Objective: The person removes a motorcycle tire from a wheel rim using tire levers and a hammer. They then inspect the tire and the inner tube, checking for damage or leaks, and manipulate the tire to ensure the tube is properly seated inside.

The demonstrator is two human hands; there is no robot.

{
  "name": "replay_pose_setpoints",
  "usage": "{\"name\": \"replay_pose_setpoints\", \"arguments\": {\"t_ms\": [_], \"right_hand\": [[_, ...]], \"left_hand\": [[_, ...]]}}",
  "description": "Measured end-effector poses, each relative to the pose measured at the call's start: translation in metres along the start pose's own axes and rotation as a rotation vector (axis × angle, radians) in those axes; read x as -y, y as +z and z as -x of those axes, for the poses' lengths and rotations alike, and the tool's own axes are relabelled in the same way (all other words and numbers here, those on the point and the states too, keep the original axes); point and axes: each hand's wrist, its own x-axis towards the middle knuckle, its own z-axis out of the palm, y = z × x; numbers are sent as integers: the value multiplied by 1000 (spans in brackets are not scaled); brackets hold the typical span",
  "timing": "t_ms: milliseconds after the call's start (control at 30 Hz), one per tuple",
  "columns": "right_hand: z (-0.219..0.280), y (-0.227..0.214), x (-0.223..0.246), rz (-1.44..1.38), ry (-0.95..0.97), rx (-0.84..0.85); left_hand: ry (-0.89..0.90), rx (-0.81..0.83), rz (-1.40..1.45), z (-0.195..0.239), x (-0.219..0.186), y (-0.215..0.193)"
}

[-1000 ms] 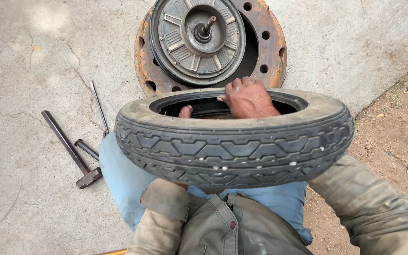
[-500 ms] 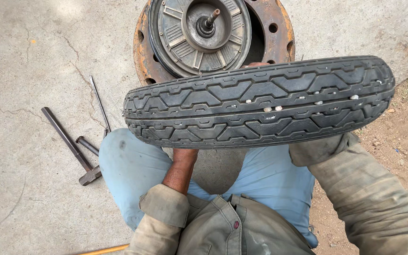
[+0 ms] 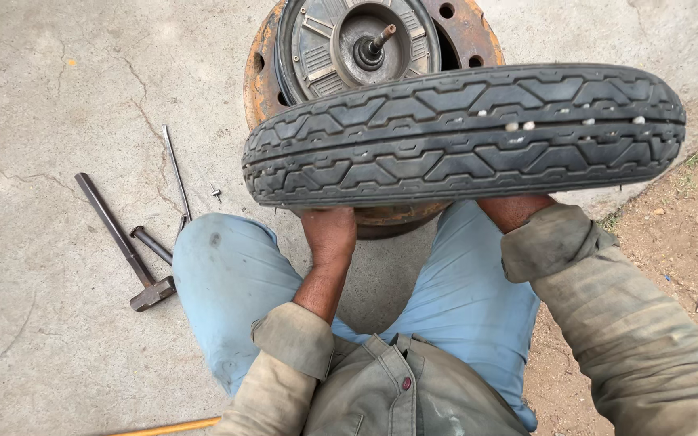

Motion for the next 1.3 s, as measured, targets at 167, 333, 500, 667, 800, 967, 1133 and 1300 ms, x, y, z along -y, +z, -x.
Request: {"name": "replay_pose_setpoints", "arguments": {"t_ms": [167, 333, 500, 667, 800, 967, 1133, 1300], "right_hand": [[-10, -12, 6, 31, -120, -111], [-2, -26, 35, 192, 137, 176], [20, -5, 54, 232, 181, -74], [34, -8, 62, 195, 5, -529], [29, -5, 64, 98, 169, -131], [45, 23, 63, 801, -58, -533], [25, 9, 67, 281, 112, -248], [7, -11, 61, 90, 127, -256]], "left_hand": [[-194, -114, 501, -5, -58, -1], [98, -138, 627, -2, -98, -30], [81, -390, -366, -8, -137, -109], [279, -410, -542, -8, -154, -124], [516, -516, -229, -5, -111, -92], [-253, -249, 553, -26, -55, -33], [-276, -226, 513, -26, -55, -34], [-322, 14, 481, -22, -57, -51]]}}
